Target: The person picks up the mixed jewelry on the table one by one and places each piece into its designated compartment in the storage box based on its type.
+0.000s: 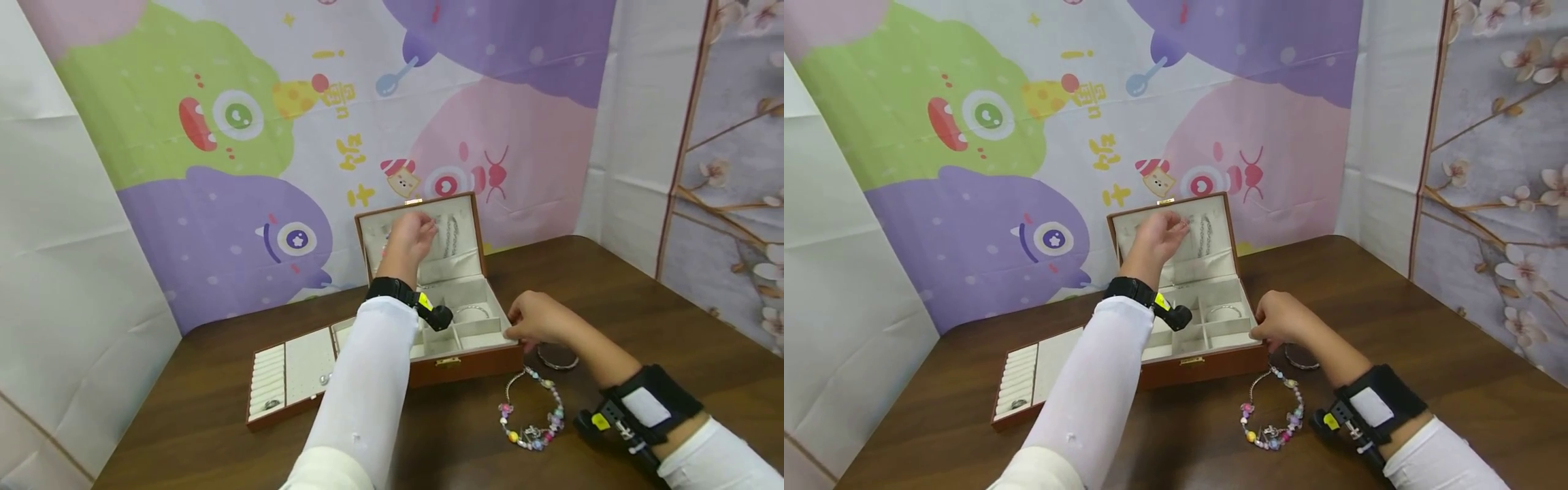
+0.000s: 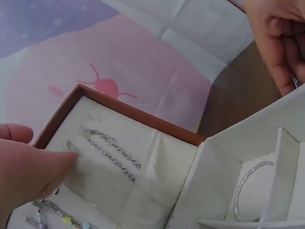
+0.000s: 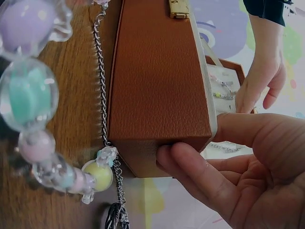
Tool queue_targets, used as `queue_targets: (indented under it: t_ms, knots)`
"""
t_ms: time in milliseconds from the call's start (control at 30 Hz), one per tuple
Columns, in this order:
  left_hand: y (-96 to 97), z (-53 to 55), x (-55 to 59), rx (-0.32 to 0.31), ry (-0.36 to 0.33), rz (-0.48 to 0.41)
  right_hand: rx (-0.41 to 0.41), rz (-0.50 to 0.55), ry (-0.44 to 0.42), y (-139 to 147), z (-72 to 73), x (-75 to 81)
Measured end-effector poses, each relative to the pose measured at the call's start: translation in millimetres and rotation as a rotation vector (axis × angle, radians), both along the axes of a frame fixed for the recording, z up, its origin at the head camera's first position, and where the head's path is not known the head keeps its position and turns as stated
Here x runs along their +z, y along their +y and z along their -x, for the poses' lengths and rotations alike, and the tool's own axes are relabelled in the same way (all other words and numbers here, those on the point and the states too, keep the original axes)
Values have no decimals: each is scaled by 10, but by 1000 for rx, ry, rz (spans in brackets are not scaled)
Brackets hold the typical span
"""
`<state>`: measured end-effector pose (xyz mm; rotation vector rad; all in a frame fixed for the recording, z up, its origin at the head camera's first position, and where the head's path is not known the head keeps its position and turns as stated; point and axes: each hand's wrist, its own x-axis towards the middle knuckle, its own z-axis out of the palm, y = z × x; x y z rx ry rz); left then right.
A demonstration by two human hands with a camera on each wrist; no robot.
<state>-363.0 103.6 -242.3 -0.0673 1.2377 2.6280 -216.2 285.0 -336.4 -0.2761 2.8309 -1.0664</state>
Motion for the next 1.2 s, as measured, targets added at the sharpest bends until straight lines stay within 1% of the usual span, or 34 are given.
queue_targets:
  t_ms: [233,433,600,633,700,733,800,867,900,1000,1067,1100,1133,1200]
  knots:
    - [-92,4,2,-61,11,9,12,-26,9,-28,-25,0]
    - [-130,-33,12,-80,29,24,15,-27,11,-2,-36,-14]
    - [-172,-65,-1,-125,83,104,23,-27,23,7,-43,-13]
    - [-183,-71,-5,-134,95,127,25,-27,24,8,-43,-10]
    - [-209,-89,-10,-143,125,204,25,-30,21,5,-40,-10]
    - [-222,-98,-16,-147,146,256,23,-34,18,3,-37,-8]
    - [-251,-102,-46,-169,207,406,22,-38,15,7,-31,1]
    - [-291,-99,-102,-206,284,608,23,-45,17,7,-24,7]
    - [-312,-96,-136,-233,336,720,22,-48,20,7,-23,12]
    - [-378,-79,-254,-294,539,1151,26,-51,27,3,-23,21]
    - [-412,-75,-326,-313,683,1450,26,-49,25,-7,-25,23]
    - [-425,-77,-357,-318,742,1581,27,-48,26,-14,-27,23]
    - [-436,-78,-384,-323,785,1692,30,-47,26,-20,-27,22]
    - [-452,-77,-432,-352,839,1841,35,-44,23,-38,-28,16]
